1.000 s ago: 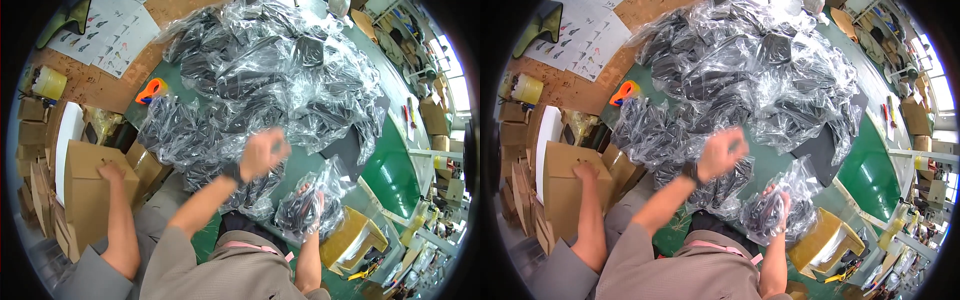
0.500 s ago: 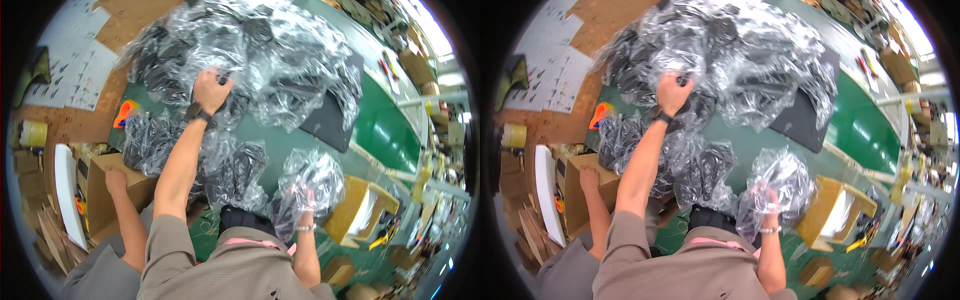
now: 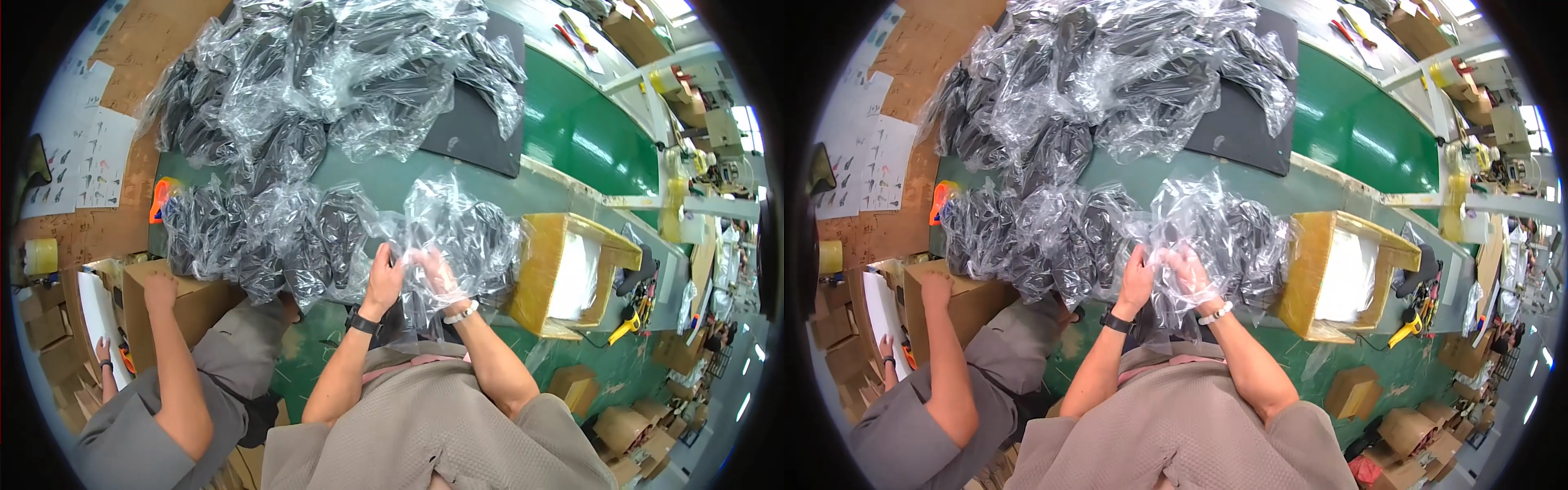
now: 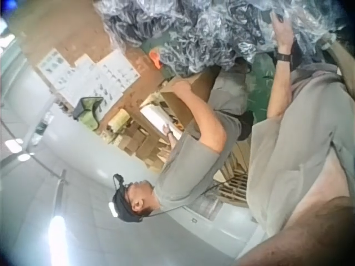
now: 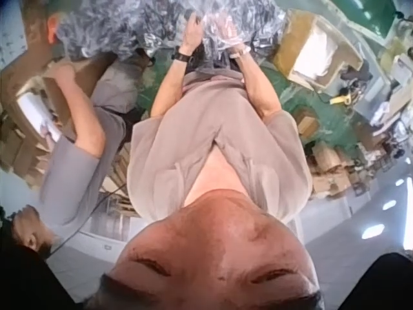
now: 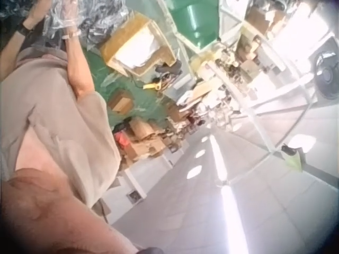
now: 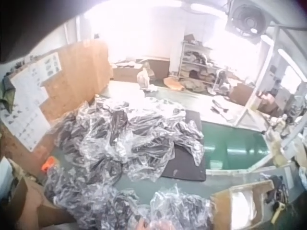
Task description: Sorting and packing individually wrapped bicycle seats into cardboard boxes at a manufacturing facility.
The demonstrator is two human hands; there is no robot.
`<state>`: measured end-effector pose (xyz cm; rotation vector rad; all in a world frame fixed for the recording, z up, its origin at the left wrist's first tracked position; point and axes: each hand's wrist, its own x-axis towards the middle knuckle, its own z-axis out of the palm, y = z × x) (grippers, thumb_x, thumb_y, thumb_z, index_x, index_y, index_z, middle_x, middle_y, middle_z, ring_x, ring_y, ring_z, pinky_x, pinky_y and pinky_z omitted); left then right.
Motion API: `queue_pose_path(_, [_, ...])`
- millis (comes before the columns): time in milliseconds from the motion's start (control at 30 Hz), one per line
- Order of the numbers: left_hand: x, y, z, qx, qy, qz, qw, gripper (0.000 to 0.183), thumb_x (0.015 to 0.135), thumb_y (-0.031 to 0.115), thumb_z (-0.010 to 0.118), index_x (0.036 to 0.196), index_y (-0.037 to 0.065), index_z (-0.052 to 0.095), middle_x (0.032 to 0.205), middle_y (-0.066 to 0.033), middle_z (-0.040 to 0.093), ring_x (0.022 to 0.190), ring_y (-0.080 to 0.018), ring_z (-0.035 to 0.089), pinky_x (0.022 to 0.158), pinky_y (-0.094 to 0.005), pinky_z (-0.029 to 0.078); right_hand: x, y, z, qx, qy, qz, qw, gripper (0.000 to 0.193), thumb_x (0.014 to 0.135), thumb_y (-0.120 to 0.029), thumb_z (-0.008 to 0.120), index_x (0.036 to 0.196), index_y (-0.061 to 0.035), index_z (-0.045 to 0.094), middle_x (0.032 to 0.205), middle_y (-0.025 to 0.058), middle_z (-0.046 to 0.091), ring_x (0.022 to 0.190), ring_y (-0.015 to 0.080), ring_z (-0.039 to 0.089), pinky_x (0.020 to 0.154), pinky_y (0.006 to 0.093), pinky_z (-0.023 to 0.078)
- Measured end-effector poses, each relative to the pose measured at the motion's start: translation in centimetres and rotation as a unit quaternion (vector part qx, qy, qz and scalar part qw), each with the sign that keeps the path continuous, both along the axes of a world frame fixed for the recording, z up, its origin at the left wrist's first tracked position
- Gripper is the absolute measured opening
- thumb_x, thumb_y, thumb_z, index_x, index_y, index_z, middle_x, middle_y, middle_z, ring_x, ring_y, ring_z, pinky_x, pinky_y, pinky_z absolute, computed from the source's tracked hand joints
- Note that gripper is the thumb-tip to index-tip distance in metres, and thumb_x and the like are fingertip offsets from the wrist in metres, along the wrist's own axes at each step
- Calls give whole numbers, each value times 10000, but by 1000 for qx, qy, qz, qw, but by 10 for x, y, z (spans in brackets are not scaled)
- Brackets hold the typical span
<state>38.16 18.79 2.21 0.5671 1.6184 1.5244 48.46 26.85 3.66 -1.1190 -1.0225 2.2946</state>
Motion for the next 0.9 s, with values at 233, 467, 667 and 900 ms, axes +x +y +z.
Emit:
queue_pose_path(233, [43,-35,-31,-3,-100,74,992,346,930,141,508,1216,-52,488,1189,-118,545,1104,-209,494,981,-329,369,30,-12,-7,-57,14,96,994,417,872,-233,661,1195,0,538,1037,40,628,925,119,577,809,272,472])
queue_pose_path(467, [47,-59,-21,-19,-155,41,987,546,1030,361,302,1430,-11,309,1441,-93,363,1308,-191,346,1098,-324,257,36,-13,1,-62,89,200,974,493,839,-136,696,1254,25,484,1110,98,627,945,167,613,818,305,503])
queue_pose_path(667, [33,-26,33,-74,129,-44,988,594,1028,403,334,1411,-52,332,1452,-155,359,1364,-228,297,1141,-332,176,54,13,-22,-249,153,76,953,333,923,-185,549,1147,61,535,1020,109,652,918,177,633,831,301,514])
queue_pose_path(900, [41,-31,10,-32,-585,-34,810,452,977,370,484,1271,32,540,1213,-104,609,1102,-213,579,991,-369,434,58,67,-2,-114,170,-1,979,288,927,-163,541,1093,68,590,1044,136,645,960,205,625,861,308,509])
